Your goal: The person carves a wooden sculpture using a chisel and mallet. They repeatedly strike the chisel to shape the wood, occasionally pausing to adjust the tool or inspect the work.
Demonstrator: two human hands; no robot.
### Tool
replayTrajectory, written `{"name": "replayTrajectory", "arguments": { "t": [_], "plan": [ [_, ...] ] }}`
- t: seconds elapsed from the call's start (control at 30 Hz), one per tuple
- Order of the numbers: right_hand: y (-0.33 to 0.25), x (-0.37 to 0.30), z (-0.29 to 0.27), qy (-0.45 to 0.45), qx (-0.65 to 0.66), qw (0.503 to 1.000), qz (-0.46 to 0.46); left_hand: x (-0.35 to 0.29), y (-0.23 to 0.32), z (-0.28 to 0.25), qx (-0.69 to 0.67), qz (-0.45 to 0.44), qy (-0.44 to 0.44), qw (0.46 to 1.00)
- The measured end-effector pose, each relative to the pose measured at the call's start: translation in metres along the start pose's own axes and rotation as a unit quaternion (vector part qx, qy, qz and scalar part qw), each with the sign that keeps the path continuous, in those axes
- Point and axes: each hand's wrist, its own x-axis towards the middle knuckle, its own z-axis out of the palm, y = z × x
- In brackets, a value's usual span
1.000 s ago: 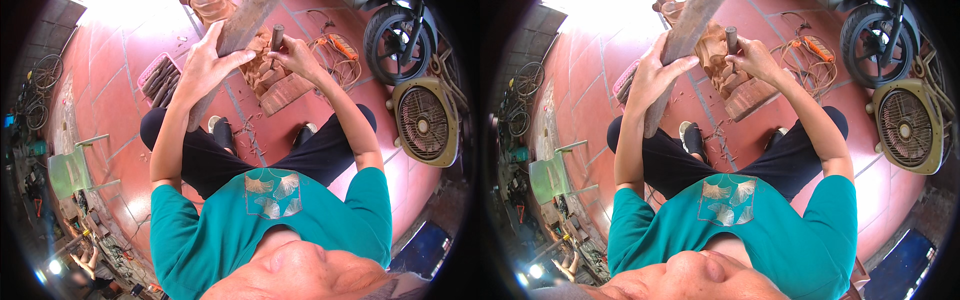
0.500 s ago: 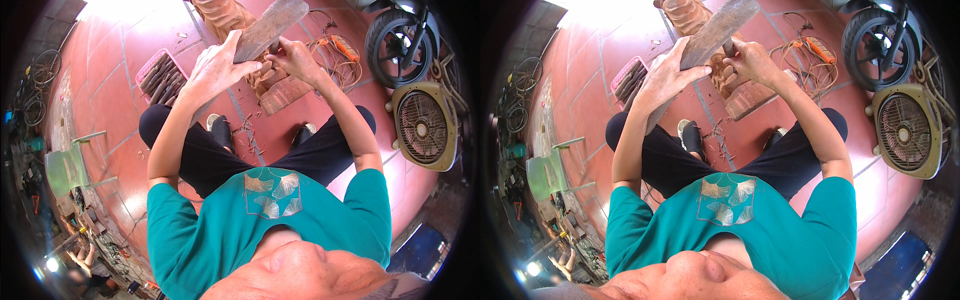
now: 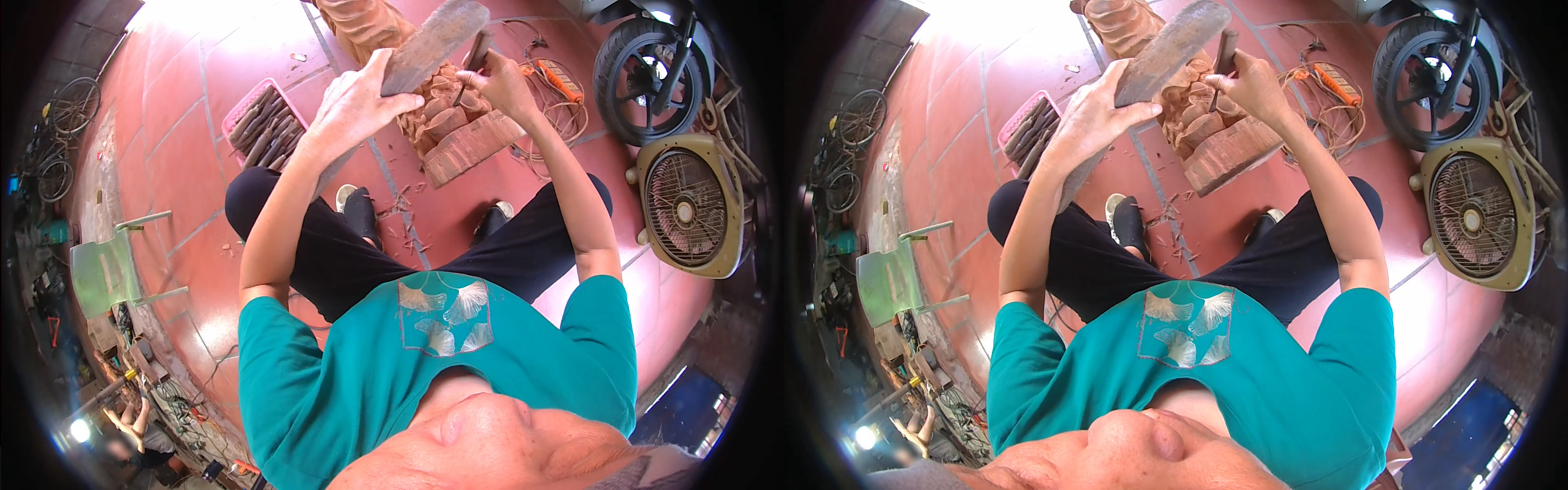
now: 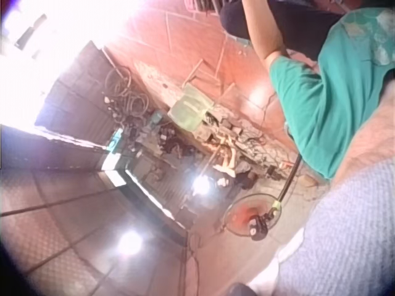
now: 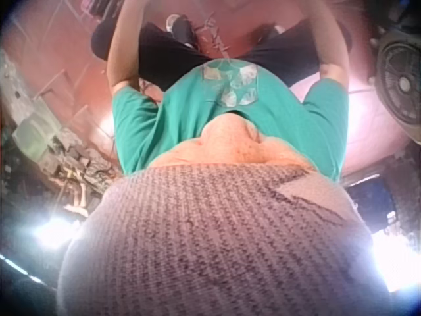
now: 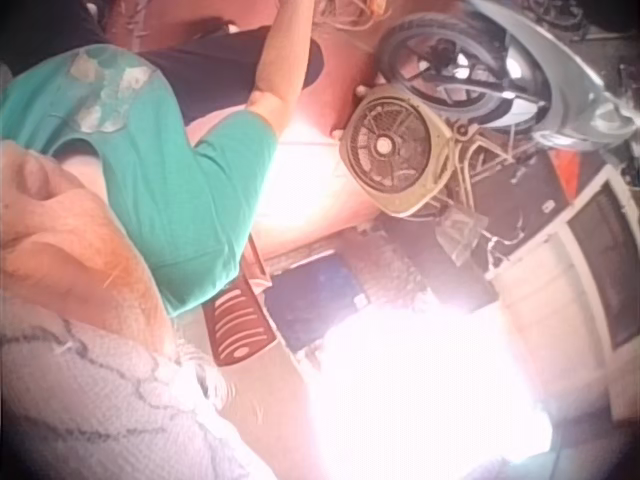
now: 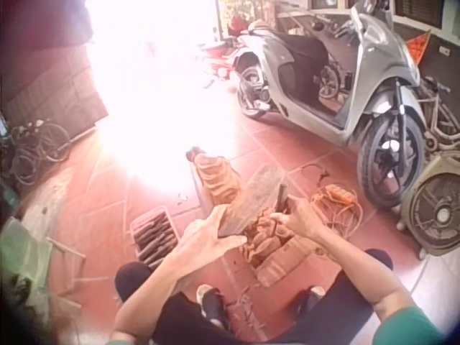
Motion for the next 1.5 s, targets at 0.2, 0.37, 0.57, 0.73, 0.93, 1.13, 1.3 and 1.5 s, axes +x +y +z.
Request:
{"name": "replayTrajectory", "arguments": {
  "t": [0.2,0.37,0.57,0.73,0.93,1.13,1.3,1.5],
  "plan": [
    [0.004,0.001,0.012,0.019,0.11,0.994,-0.021,-0.002,-0.009,-0.009,-0.072,0.06,0.095,0.991],
    [-0.011,0.003,0.024,-0.036,0.198,0.979,0.009,-0.024,0.003,-0.014,-0.301,-0.029,0.071,0.951],
    [-0.025,0.001,0.023,-0.107,0.092,0.989,-0.052,-0.06,0.0,0.013,-0.412,-0.084,0.176,0.89],
    [-0.029,0.001,0.031,-0.089,-0.033,0.973,-0.209,-0.081,0.0,0.035,-0.413,-0.119,0.213,0.878],
    [-0.039,0.005,0.032,-0.166,-0.031,0.972,-0.162,-0.082,-0.012,0.05,-0.371,-0.085,0.213,0.9],
    [-0.048,0.002,0.031,-0.149,-0.08,0.965,-0.202,-0.085,-0.002,0.043,-0.408,-0.099,0.243,0.874],
    [-0.05,0.003,0.037,-0.207,-0.022,0.956,-0.206,-0.086,-0.004,0.046,-0.346,-0.07,0.297,0.887],
    [-0.054,0.004,0.038,-0.181,-0.025,0.957,-0.227,-0.087,-0.011,0.041,-0.309,-0.087,0.178,0.93]
  ]
}}
